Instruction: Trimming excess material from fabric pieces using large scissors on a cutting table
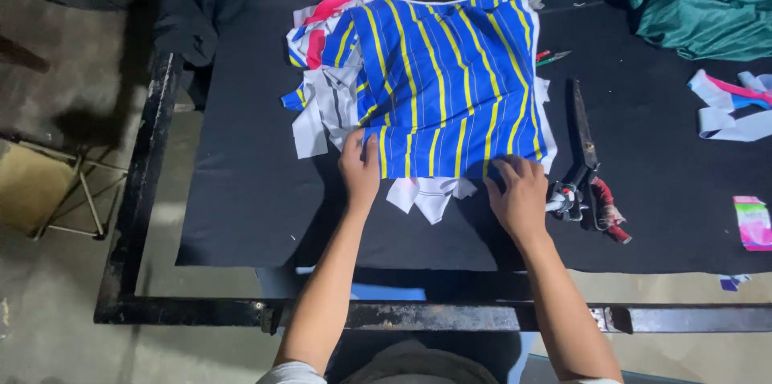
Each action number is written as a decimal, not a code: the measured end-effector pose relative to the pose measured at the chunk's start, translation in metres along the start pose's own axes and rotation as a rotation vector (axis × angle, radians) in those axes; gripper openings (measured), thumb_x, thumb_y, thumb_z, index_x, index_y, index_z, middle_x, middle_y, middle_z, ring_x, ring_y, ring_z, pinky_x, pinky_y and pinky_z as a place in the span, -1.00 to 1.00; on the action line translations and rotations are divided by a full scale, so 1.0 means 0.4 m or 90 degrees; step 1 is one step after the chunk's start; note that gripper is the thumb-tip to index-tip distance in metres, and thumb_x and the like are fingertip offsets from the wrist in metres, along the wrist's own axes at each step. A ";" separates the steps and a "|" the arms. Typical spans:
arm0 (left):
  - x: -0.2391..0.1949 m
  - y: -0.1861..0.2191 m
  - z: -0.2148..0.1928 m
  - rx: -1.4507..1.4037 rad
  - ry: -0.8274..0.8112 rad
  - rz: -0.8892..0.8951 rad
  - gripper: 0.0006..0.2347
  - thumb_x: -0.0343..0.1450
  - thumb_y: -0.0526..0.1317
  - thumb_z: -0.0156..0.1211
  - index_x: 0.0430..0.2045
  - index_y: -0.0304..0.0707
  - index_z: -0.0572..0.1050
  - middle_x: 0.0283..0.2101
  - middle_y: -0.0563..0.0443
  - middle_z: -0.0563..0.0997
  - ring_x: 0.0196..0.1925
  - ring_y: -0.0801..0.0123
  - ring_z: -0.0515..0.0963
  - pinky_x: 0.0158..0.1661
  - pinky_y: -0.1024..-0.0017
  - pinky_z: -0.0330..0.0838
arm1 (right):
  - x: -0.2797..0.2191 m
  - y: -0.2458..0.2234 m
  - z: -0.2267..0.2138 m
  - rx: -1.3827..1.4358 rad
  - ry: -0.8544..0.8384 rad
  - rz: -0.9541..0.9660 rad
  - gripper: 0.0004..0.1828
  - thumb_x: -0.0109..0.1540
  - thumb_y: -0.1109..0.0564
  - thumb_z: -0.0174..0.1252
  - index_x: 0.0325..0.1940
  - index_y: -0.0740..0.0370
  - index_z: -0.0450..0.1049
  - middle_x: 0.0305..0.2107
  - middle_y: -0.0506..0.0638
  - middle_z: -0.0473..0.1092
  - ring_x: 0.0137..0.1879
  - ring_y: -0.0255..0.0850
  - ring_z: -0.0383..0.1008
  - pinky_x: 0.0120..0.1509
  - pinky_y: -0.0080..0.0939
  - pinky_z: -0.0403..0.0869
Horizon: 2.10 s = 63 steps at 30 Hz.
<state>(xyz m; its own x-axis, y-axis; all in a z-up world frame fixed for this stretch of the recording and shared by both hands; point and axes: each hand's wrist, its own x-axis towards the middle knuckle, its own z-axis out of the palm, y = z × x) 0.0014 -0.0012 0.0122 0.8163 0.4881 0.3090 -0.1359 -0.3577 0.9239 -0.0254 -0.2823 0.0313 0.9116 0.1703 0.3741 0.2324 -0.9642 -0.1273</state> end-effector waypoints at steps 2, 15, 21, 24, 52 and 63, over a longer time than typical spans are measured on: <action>-0.012 -0.012 0.000 -0.031 -0.004 -0.030 -0.83 0.53 -0.12 0.20 -0.15 -0.19 0.52 -0.37 -0.18 0.65 -0.19 -0.05 0.70 -0.18 0.14 0.59 | -0.004 0.029 0.040 0.013 0.010 0.019 -0.74 0.13 0.12 0.37 -0.09 0.09 0.63 -0.15 -0.01 0.48 0.12 0.07 0.49 0.01 -0.02 0.48; -0.042 0.087 -0.021 -0.368 -0.039 -0.496 -0.64 0.36 -0.06 0.46 -0.02 -0.12 0.54 -0.11 -0.10 0.54 0.03 0.16 0.57 0.02 0.21 0.47 | -0.003 0.094 0.037 0.344 0.270 -0.008 -0.81 0.34 0.27 0.02 0.03 0.29 0.45 -0.33 0.09 0.29 -0.25 0.17 0.37 0.00 0.03 0.38; -0.016 0.160 -0.039 -0.389 -0.245 -0.562 -0.68 0.38 0.09 0.35 -0.17 -0.06 0.54 -0.29 0.02 0.42 -0.24 0.30 0.52 -0.36 0.43 0.42 | 0.024 0.032 -0.066 0.340 0.174 0.000 -0.58 0.27 -0.08 0.34 0.05 0.22 0.47 -0.29 0.03 0.21 -0.21 0.09 0.28 -0.03 -0.01 0.29; -0.029 0.136 -0.004 -0.337 -0.222 -0.512 -0.60 0.34 0.02 0.44 -0.12 -0.26 0.54 -0.20 -0.09 0.48 -0.10 0.18 0.56 -0.25 0.29 0.49 | 0.031 0.022 -0.099 0.262 0.132 -0.030 -0.36 0.11 -0.15 0.49 0.11 0.22 0.45 -0.23 0.10 0.20 -0.16 0.12 0.28 0.03 -0.01 0.30; -0.064 0.213 -0.141 -0.190 -0.699 -0.440 -0.54 0.28 -0.27 0.50 0.05 -0.44 0.54 0.03 -0.38 0.63 0.07 0.01 0.62 0.02 0.05 0.55 | 0.067 0.173 -0.192 0.185 -0.483 0.087 -0.60 0.03 0.22 0.25 -0.05 0.12 0.66 -0.22 0.25 0.64 0.02 0.28 0.60 0.16 0.17 0.55; 0.377 0.477 -0.018 -0.086 -0.287 -0.320 -0.43 0.24 0.32 -0.01 -0.07 -0.04 0.49 -0.09 0.06 0.67 -0.02 0.33 0.67 0.07 0.30 0.49 | 0.564 0.116 -0.389 0.417 0.175 -0.271 -0.36 0.10 0.42 -0.14 0.28 0.46 0.42 0.11 0.31 0.44 0.23 0.21 0.45 0.25 0.09 0.38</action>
<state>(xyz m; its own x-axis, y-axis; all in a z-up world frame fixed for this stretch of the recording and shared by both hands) 0.0945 0.0100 0.2368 0.9483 0.1796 -0.2616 0.2755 -0.0571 0.9596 0.1383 -0.3202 0.2528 0.6049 0.3569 0.7118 0.7673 -0.5001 -0.4013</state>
